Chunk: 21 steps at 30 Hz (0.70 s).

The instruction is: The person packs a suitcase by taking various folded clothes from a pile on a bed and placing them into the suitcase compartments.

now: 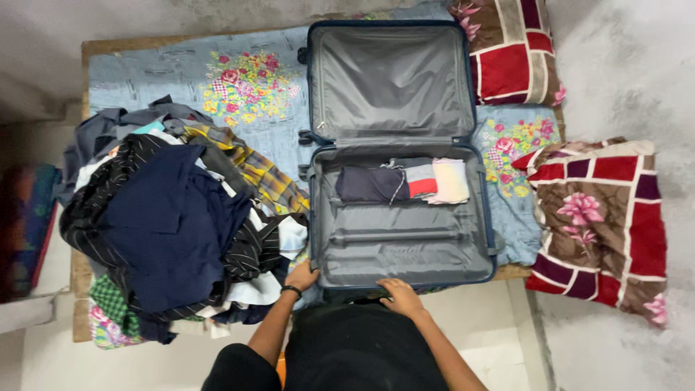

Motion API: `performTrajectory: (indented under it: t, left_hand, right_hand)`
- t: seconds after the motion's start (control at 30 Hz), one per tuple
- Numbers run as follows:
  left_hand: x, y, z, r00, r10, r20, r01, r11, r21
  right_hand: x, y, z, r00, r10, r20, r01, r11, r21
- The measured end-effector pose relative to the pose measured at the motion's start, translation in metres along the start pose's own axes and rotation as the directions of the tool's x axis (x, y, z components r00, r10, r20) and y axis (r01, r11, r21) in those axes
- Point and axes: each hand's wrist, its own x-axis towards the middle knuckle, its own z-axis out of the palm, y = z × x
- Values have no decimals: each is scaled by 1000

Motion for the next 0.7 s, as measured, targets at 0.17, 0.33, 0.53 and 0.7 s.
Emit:
performTrajectory:
  t: [0.17, 0.33, 0.53, 0.7]
  left_hand:
    - [3, 7, 7, 996, -62, -60, 63, 998, 11]
    - [-4, 15, 20, 968, -183, -173, 174, 983, -65]
    - [-2, 21, 25, 958, -185, -220, 179, 983, -47]
    - [-13, 27, 31, 962, -202, -182, 208, 978, 11]
  right_hand:
    - [1, 27, -14, 994, 54, 94, -41, 990, -132]
    - [-9, 58, -45, 994, 39, 102, -29, 995, -97]
    - [-6, 76, -55, 991, -63, 121, 76, 991, -107]
    - [-15, 83, -59, 993, -58, 104, 67, 994, -84]
